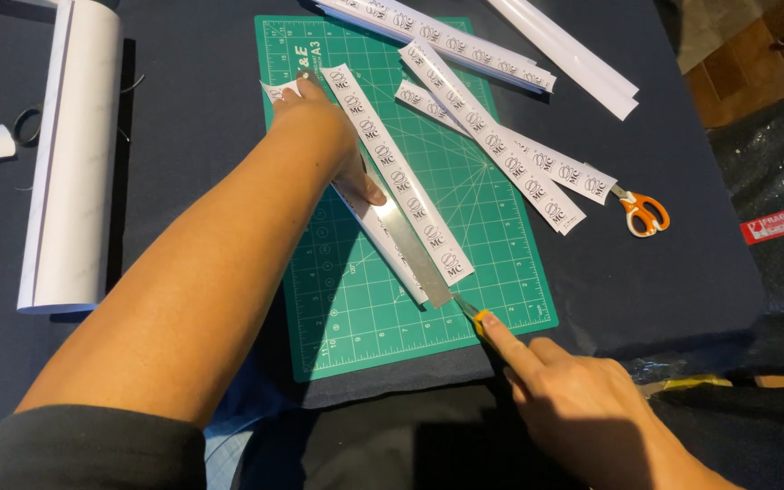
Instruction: Cutting printed paper into strips using a utility knife and a metal ruler on a cutting mat.
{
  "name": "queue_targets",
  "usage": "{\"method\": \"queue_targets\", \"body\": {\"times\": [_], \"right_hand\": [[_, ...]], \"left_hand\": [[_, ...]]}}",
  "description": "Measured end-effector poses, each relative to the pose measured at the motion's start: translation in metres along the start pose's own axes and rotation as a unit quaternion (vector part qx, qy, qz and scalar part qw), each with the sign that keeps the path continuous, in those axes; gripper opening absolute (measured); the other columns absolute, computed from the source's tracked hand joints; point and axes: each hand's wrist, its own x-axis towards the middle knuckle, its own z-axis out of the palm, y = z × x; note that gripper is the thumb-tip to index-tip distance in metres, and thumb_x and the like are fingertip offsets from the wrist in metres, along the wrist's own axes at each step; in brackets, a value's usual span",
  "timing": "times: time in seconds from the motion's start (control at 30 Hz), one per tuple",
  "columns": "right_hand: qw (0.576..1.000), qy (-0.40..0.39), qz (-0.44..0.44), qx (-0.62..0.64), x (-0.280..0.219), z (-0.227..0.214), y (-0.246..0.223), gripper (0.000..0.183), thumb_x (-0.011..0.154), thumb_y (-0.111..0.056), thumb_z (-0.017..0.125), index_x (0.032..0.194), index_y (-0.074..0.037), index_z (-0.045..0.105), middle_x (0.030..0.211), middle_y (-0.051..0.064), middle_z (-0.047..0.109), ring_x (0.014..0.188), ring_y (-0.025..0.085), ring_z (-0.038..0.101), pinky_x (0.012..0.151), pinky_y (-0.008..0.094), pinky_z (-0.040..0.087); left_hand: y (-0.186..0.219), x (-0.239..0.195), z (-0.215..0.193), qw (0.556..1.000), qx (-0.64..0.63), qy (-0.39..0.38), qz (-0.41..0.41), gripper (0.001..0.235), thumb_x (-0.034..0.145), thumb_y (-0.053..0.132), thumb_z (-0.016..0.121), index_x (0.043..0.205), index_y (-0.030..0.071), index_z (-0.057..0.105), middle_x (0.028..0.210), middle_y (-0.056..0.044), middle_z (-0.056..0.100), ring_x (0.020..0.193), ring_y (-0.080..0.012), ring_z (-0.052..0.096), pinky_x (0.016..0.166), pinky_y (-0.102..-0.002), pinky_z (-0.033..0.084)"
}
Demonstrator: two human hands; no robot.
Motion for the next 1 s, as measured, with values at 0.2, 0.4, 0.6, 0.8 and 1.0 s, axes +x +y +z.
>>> {"method": "queue_targets", "body": {"times": [0.2,0.4,0.6,0.8,1.0], "right_hand": [[0.976,-0.045,0.108,0.182,-0.01,-0.017,0.026,0.065,0.086,-0.044,0.074,0.147,-0.044,0.05,0.129,-0.004,0.077,0.114,0.026,0.078,0.095,0.037,0.058],[0.941,0.129,0.107,0.295,0.06,-0.028,0.016,0.049,0.083,-0.029,0.079,0.128,-0.02,0.062,0.098,0.012,0.079,0.098,0.038,0.078,0.081,0.047,0.063],[0.954,0.142,0.087,0.25,0.115,-0.01,0.0,0.029,0.089,-0.041,0.072,0.094,-0.012,0.073,0.077,0.01,0.072,0.084,0.037,0.075,0.07,0.042,0.057],[0.92,0.193,0.145,0.309,0.119,-0.019,0.04,0.042,0.091,-0.042,0.074,0.108,-0.004,0.075,0.094,0.022,0.078,0.099,0.044,0.075,0.076,0.05,0.059],[0.888,0.272,0.17,0.329,0.124,-0.028,0.111,0.027,0.093,-0.033,0.075,0.106,-0.01,0.078,0.089,0.018,0.075,0.099,0.042,0.073,0.081,0.049,0.054]], "left_hand": [[-0.004,0.002,0.007,0.999,-0.008,0.041,0.008,0.167,0.058,0.099,0.079,0.168,0.002,-0.002,0.173,-0.028,-0.018,0.161,-0.0473,0.001,0.129,-0.05,0.016],[-0.021,0.004,0.045,0.942,-0.076,0.319,0.073,0.163,0.036,0.105,0.077,0.145,-0.013,0.049,0.141,-0.025,0.052,0.136,-0.0405,0.052,0.108,-0.046,0.05],[-0.03,0.008,0.072,0.925,-0.137,0.334,0.12,0.164,0.052,0.109,0.061,0.158,-0.012,0.03,0.167,-0.031,0.027,0.157,-0.0437,0.024,0.128,-0.049,0.023],[-0.033,0.004,0.084,0.916,-0.176,0.329,0.145,0.151,0.067,0.104,0.054,0.162,-0.01,0.024,0.171,-0.03,0.018,0.161,-0.0422,0.013,0.132,-0.05,0.011],[-0.032,0.007,0.087,0.919,-0.167,0.328,0.139,0.151,0.067,0.106,0.051,0.163,-0.008,0.023,0.172,-0.028,0.016,0.161,-0.0402,0.011,0.131,-0.049,0.01]]}}
